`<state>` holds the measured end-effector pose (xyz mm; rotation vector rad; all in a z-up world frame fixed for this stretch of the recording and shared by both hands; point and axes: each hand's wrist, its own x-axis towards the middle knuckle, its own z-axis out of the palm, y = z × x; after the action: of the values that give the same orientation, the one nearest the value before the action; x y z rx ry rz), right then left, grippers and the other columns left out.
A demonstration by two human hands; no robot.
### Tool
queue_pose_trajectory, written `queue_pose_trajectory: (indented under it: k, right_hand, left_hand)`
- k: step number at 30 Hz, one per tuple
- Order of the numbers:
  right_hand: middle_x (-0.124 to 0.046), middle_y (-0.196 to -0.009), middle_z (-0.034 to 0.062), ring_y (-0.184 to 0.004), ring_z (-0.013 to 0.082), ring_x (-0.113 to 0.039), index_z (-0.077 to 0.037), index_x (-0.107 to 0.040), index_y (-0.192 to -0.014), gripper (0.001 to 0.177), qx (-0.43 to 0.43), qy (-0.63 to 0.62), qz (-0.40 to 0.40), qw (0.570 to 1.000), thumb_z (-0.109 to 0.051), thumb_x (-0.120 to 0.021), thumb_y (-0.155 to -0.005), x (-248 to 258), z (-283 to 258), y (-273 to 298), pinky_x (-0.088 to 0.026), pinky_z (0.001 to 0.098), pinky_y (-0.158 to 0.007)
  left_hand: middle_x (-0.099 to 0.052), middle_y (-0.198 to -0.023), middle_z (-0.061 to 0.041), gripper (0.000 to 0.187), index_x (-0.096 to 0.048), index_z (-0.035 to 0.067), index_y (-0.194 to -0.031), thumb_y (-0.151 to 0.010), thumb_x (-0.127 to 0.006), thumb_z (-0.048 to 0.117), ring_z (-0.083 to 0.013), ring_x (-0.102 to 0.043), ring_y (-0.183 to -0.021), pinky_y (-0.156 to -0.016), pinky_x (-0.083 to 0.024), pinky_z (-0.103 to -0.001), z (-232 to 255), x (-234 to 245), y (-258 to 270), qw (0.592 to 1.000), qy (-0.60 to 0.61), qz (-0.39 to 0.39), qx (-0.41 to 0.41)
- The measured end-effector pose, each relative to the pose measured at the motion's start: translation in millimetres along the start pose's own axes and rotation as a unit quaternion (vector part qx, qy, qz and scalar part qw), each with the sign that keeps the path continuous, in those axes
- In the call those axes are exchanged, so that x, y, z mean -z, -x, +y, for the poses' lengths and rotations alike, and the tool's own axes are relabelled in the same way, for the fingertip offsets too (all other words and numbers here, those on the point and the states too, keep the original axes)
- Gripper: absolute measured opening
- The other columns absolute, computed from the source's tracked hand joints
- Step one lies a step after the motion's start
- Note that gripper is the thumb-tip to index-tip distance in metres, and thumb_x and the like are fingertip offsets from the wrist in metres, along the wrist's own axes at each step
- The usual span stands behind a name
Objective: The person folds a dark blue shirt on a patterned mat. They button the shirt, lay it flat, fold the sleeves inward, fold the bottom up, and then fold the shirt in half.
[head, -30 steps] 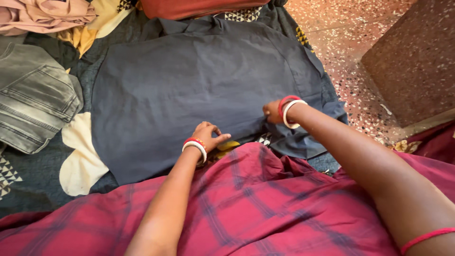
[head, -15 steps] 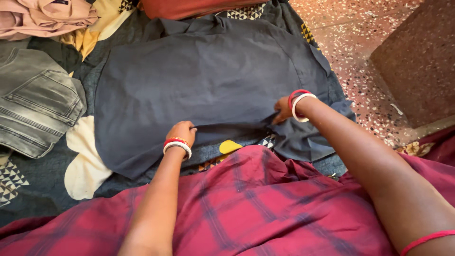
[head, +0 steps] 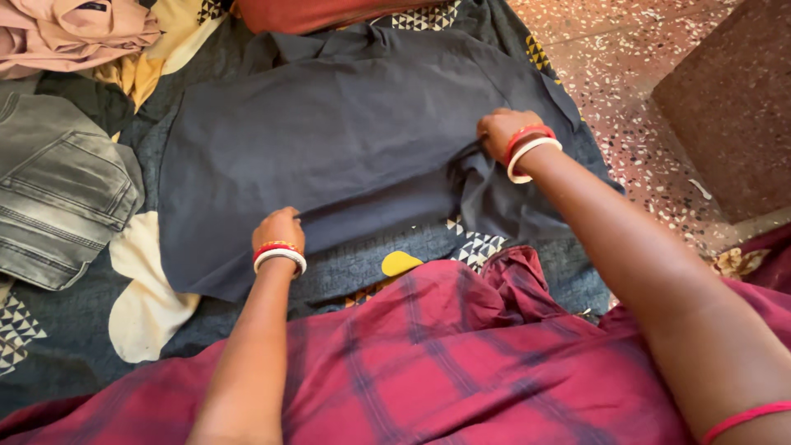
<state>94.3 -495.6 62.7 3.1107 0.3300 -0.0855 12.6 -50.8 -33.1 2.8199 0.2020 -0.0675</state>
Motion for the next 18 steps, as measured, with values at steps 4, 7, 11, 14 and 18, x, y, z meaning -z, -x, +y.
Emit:
queue_pose_trajectory:
  k: [4, 7, 11, 14, 18]
  right_hand:
    - [-0.073, -0.108, 0.0096, -0.103, 0.0316, -0.069, -0.019, -0.076, -0.104, 0.023, 0.007, 0.046, 0.082, 0.996, -0.014, -0.059, -0.090, -11, -18, 1, -0.049, 0.0454, -0.089]
    - [-0.073, -0.101, 0.0085, -0.099, 0.0299, -0.070, -0.019, -0.075, -0.100, 0.020, 0.009, 0.078, 0.127, 0.989, -0.014, -0.058, -0.090, -25, -23, 1, -0.047, 0.0439, -0.086]
    - [-0.073, -0.096, 0.0070, -0.094, 0.0282, -0.070, -0.018, -0.074, -0.099, 0.017, 0.004, 0.081, 0.199, 0.977, -0.014, -0.058, -0.093, -38, -15, -6, -0.047, 0.0436, -0.085]
    - [-0.072, -0.094, 0.0065, -0.092, 0.0276, -0.069, -0.018, -0.073, -0.099, 0.015, -0.009, 0.063, 0.233, 0.970, -0.014, -0.059, -0.094, -46, -14, -14, -0.046, 0.0433, -0.086]
    - [-0.072, -0.092, 0.0063, -0.091, 0.0278, -0.069, -0.017, -0.073, -0.097, 0.013, -0.020, 0.068, 0.243, 0.967, -0.014, -0.061, -0.094, -56, -25, -24, -0.046, 0.0426, -0.089]
  left_hand:
    - [-0.072, -0.118, -0.011, 0.022, -0.076, 0.013, -0.112, -0.097, -0.062, 0.020, -0.0341, -0.067, -0.109, -0.094, -0.052, -0.045, -15, -3, -3, 0.999, 0.007, 0.029, 0.022]
    - [-0.073, -0.117, -0.011, 0.021, -0.076, 0.012, -0.111, -0.097, -0.063, 0.021, -0.0337, -0.068, -0.108, -0.095, -0.052, -0.045, -21, -6, -7, 0.999, 0.010, 0.044, 0.023]
    - [-0.074, -0.112, -0.011, 0.019, -0.076, 0.011, -0.108, -0.097, -0.064, 0.020, -0.0336, -0.069, -0.104, -0.092, -0.052, -0.046, -27, -11, -17, 0.997, 0.009, 0.079, 0.013]
    - [-0.075, -0.106, -0.010, 0.017, -0.077, 0.012, -0.106, -0.097, -0.064, 0.019, -0.0318, -0.069, -0.100, -0.092, -0.050, -0.046, -33, -13, -27, 0.994, -0.017, 0.104, -0.001]
    - [-0.076, -0.101, -0.009, 0.016, -0.077, 0.013, -0.103, -0.096, -0.065, 0.020, -0.0302, -0.070, -0.097, -0.093, -0.048, -0.045, -42, -15, -38, 0.991, -0.072, 0.112, -0.003]
